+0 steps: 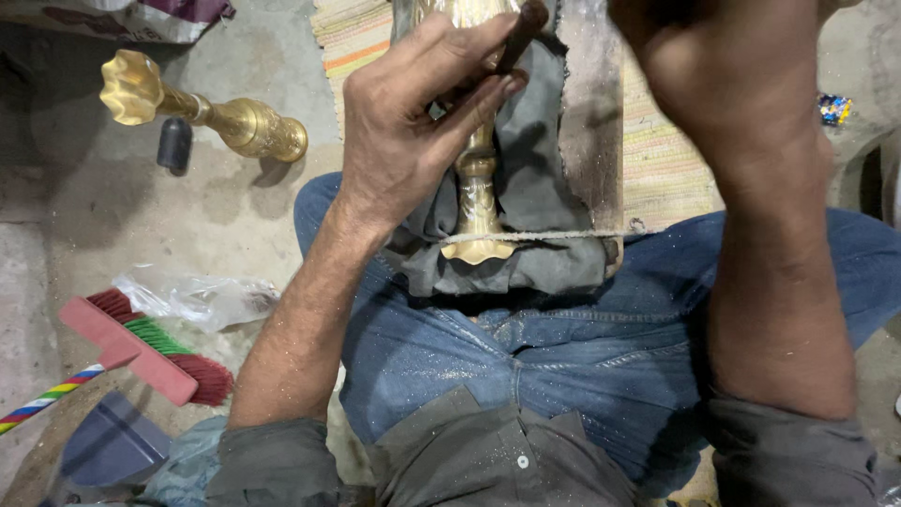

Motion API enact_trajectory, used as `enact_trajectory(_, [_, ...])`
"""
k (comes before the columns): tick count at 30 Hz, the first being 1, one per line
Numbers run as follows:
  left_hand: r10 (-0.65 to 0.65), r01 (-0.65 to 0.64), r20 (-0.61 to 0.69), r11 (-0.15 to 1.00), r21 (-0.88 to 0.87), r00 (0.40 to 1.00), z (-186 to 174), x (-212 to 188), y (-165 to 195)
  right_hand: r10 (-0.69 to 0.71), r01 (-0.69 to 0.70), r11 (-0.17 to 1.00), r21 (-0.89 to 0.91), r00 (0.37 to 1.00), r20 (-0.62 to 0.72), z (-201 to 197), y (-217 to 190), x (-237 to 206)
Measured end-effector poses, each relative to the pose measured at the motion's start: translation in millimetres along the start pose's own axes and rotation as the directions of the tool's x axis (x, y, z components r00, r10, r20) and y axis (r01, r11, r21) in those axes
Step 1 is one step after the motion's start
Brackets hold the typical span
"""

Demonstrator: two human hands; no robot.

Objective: The person sits cross-legged on the floor with a brass lamp clamped in a cloth-lined form on their lap. They hold a chisel against the lamp's surface and strike it with a wooden mallet to chase a decorative pattern, repositioning the chisel and rotating the lamp to work new areas.

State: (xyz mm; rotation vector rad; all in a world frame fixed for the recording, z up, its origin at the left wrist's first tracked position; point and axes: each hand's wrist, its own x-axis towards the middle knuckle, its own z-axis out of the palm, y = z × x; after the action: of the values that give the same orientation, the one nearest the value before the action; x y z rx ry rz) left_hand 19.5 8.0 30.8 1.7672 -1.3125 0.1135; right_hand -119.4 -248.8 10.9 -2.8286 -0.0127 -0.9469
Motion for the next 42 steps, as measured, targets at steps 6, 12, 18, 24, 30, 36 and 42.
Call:
enact_trajectory(6, [0.021,-0.021,0.004,0.999,-0.041,1.000,-4,2,7,0.024,-0.013,0.990,0.137,0.997,-0.076,4,2,-1])
enact_trajectory(12, [0.019,-0.019,0.017,1.000,-0.007,1.000,-5,3,5,0.044,-0.025,0.981,0.194,0.994,-0.097,10,8,-8])
enact_trajectory(18, [0.029,-0.028,0.034,0.999,-0.034,0.999,-5,2,0,0.077,-0.048,0.967,0.249,0.991,-0.107,15,17,-12])
enact_trajectory(24, [0.023,-0.021,0.026,0.997,-0.074,0.999,-3,2,-1,0.097,-0.063,0.957,0.282,0.989,-0.109,17,25,-15])
enact_trajectory(30, [0.069,-0.066,0.022,0.993,-0.098,0.997,0,6,-6,0.112,-0.071,0.949,0.306,0.987,-0.119,26,27,-15])
enact_trajectory(36, [0.107,-0.107,0.000,0.988,-0.110,0.994,1,7,-6,0.124,-0.076,0.946,0.314,0.983,-0.134,30,33,-13])
enact_trajectory(42, [0.081,-0.077,0.044,0.993,-0.087,0.996,-3,6,-6,0.135,-0.088,0.940,0.328,0.983,-0.123,29,36,-16])
